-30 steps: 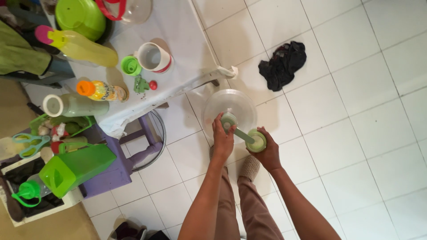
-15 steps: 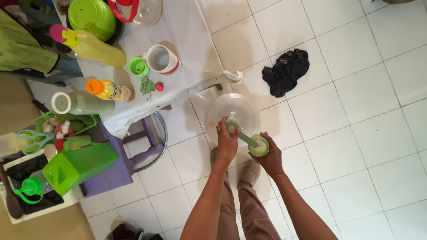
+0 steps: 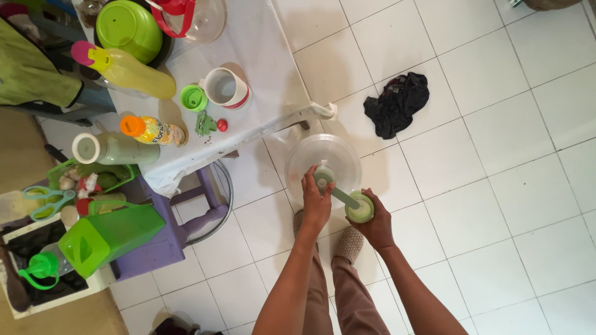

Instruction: Filling a water bottle from a dispenser and then organizing banknotes on a desk to put them into a wallet.

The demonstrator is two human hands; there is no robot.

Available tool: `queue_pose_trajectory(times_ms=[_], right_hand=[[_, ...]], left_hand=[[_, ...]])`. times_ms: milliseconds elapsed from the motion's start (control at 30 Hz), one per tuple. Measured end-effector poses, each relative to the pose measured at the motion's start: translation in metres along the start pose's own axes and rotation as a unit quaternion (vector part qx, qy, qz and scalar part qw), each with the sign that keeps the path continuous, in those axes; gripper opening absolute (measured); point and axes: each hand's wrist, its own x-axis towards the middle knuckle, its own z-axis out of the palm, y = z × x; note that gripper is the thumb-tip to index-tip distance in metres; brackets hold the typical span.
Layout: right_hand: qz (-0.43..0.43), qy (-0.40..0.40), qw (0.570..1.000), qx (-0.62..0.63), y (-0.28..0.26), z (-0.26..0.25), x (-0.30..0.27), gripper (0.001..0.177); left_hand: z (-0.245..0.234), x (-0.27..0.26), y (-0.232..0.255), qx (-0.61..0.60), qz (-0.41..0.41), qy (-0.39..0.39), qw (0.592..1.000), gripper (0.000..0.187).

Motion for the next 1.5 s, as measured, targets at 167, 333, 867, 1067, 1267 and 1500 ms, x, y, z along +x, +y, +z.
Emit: queue_pose_trajectory(times_ms=[167,333,867,1067,1267,1500], right_hand=[[-0.001,0.006,1.0,0.004,-0.001,0.001,-0.001,0.086],[0.006,0.009,1.0,0.003,-0.002,0.002,-0.001,0.086],[-0.014,0.021,1.0,0.0,-0.002,0.002,-0.004,0.086],[-0.011,0.018,1.0,0.004,-0.004,0.001,-0.004,0.086],[-0.017,0.022,1.0,-0.006,-0.003,0.001,-0.002,0.086],[-0.042,0.045,0.998,-0.007,0.0,0.005,-0.001,0.086]], left_hand=[[0.005,0.004,-0.01,0.012,0.016,0.007,1.0,0.065],[0.005,0.009,-0.018,0.021,0.003,0.017,1.0,0.063],[0.004,0.009,-0.021,0.027,0.001,0.008,1.0,0.06],[0.001,0.007,-0.013,0.014,0.004,0.006,1.0,0.059],[0.0,0.006,-0.01,0.004,-0.011,0.001,1.0,0.059],[0.002,0.008,-0.014,0.005,-0.001,0.008,1.0,0.06]])
